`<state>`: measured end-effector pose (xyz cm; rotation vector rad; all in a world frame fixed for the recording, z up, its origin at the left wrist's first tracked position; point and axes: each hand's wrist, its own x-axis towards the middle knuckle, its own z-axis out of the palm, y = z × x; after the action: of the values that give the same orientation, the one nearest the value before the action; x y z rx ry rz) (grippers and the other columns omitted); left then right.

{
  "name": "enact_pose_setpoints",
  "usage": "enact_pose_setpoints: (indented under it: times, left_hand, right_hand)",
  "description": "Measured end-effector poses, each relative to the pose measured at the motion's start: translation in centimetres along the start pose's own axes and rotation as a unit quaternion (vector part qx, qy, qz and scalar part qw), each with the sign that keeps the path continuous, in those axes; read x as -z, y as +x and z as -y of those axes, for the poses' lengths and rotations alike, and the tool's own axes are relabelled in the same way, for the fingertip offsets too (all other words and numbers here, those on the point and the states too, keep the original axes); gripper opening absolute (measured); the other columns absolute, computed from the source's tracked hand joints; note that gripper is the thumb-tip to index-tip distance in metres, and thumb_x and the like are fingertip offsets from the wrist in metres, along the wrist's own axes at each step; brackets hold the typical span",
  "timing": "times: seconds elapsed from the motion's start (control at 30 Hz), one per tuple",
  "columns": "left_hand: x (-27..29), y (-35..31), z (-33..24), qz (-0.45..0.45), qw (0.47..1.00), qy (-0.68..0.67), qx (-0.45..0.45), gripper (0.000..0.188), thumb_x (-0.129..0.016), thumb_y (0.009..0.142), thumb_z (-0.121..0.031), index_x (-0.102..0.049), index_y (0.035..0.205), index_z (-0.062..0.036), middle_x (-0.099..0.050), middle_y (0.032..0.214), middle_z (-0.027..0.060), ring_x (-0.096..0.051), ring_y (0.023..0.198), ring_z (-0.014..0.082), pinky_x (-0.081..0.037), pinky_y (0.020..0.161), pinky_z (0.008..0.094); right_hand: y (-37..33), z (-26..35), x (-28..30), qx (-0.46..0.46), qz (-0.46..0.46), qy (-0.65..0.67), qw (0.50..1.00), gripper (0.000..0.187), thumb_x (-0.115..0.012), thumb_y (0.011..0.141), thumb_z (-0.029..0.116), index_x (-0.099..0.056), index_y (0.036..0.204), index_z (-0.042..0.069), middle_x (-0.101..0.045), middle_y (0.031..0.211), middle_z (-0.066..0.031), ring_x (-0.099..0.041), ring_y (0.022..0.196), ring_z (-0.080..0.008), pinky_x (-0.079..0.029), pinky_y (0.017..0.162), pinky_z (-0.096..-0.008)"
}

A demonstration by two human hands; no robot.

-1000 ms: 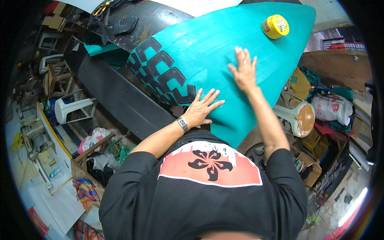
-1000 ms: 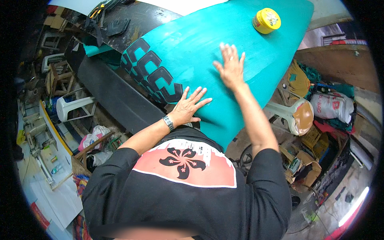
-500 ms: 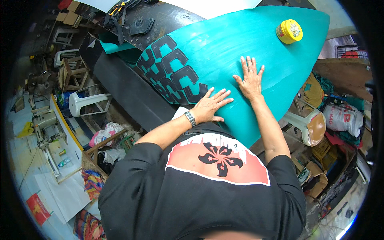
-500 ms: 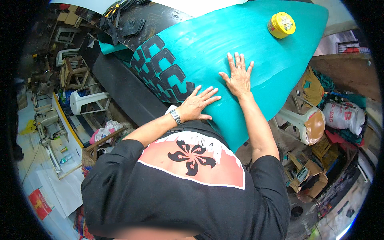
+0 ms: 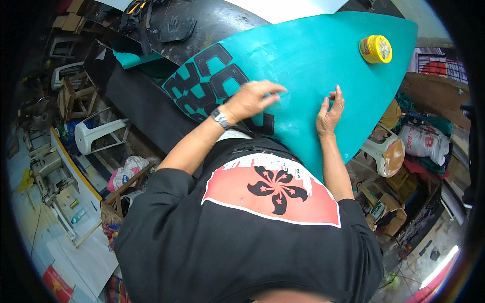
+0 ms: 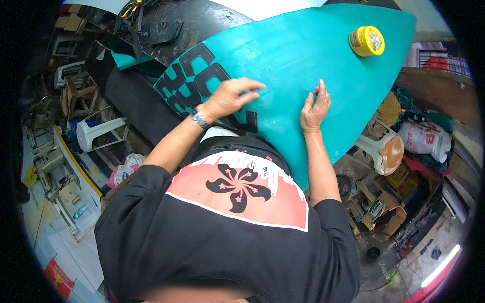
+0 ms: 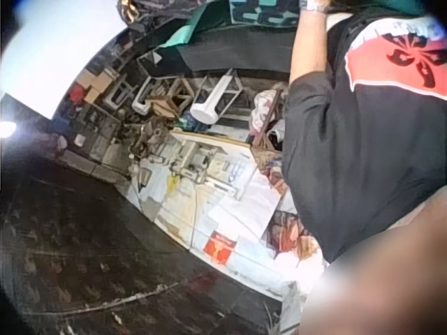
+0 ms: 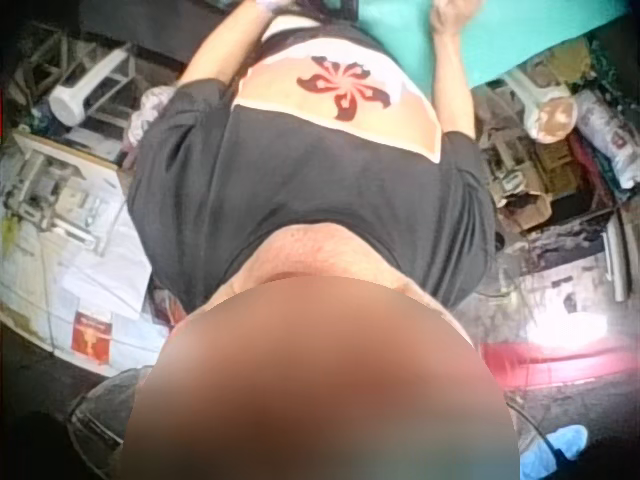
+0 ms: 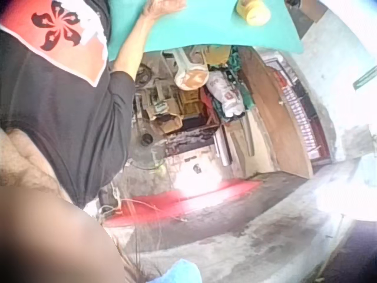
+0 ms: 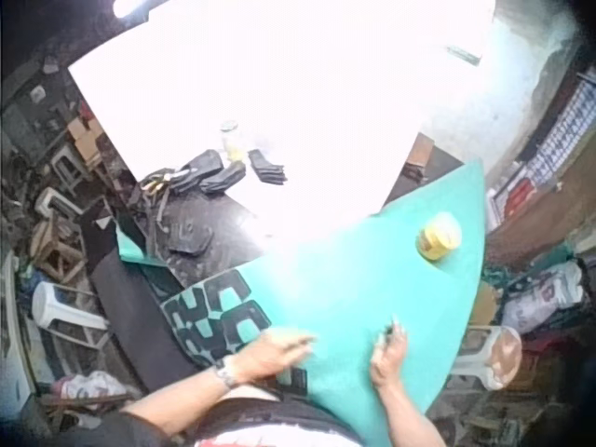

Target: The person places black U-shaped stickers onto a teal board, pressing each one down and adjusting its position. They occasionally open a yellow container and wipe the board surface before continuing to apply more stickers.

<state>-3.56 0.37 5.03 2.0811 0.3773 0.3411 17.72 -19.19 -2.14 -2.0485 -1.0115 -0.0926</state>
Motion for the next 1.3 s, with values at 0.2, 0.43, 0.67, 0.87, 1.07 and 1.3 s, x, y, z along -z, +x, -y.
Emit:
enact_pose_setpoints:
  times: [0.2,0.43,0.67,0.87,1.07,1.3]
  left_hand:
    - [10.7,-1.7,6.1,-0.342,0.932,0.016,0.119,0.019,-0.069,0.095,-0.008,-0.074,0.112,-0.0047,-0.075,0.1,0.0049,-0.069,0.085,0.0094,-0.055,0.077,0.0249]
    - [19.1,-3.6,12.3,-0.404,0.885,0.114,0.199,0.019,-0.072,0.09,-0.007,-0.074,0.108,-0.0068,-0.07,0.093,0.0078,-0.069,0.085,0.0184,-0.055,0.078,0.0304]
    - [21.6,-3.3,16.2,-0.455,0.856,0.111,0.22,0.055,-0.068,0.083,0.007,-0.059,0.135,-0.0104,-0.06,0.122,0.0112,-0.065,0.102,0.0225,-0.055,0.089,0.0351]
    - [18.9,-3.9,16.9,-0.542,0.821,-0.011,0.177,0.054,-0.063,0.087,0.008,-0.051,0.138,-0.0043,-0.058,0.118,0.0103,-0.064,0.096,0.0171,-0.055,0.087,0.0314]
    - [17.1,-3.6,17.1,-0.502,0.852,0.07,0.13,0.044,-0.068,0.084,0.001,-0.054,0.126,-0.0062,-0.067,0.105,0.0114,-0.067,0.096,0.0261,-0.052,0.088,0.0373]
    - [17.7,-2.6,17.5,-0.362,0.858,0.317,0.18,0.029,-0.063,0.095,-0.035,-0.068,0.12,-0.0215,-0.063,0.119,0.0038,-0.06,0.109,0.0307,-0.046,0.09,0.0444]
  right_hand:
    - [5.7,7.3,-5.4,0.005,0.106,0.077,0.991,0.041,-0.063,0.096,0.009,-0.059,0.137,0.012,-0.062,0.079,-0.0026,-0.059,0.08,-0.0195,-0.041,0.099,-0.0403]
    - [13.3,18.9,-18.4,0.233,0.183,0.188,0.936,0.063,-0.07,0.08,0.0,-0.056,0.139,0.013,-0.068,0.099,-0.0086,-0.062,0.095,-0.0291,-0.045,0.093,-0.0448]
    - [15.3,28.6,-28.5,0.401,0.336,0.1,0.846,0.073,-0.07,0.077,0.005,-0.047,0.146,0.014,-0.069,0.106,-0.0113,-0.063,0.098,-0.0306,-0.049,0.085,-0.0432]
    - [15.9,29.8,-32.1,0.396,0.352,0.073,0.845,0.064,-0.068,0.08,0.009,-0.051,0.141,0.014,-0.071,0.097,-0.0127,-0.069,0.093,-0.033,-0.055,0.083,-0.0428]
    - [16.4,29.2,-33.0,0.326,0.368,0.135,0.86,0.06,-0.069,0.078,0.009,-0.055,0.136,0.017,-0.072,0.087,-0.0155,-0.071,0.085,-0.0369,-0.057,0.071,-0.0474]
    - [19.3,28.5,-33.8,0.019,0.195,0.411,0.89,0.051,-0.061,0.088,-0.005,-0.056,0.135,0.013,-0.057,0.084,-0.0022,-0.052,0.074,-0.0105,-0.046,0.069,-0.0259]
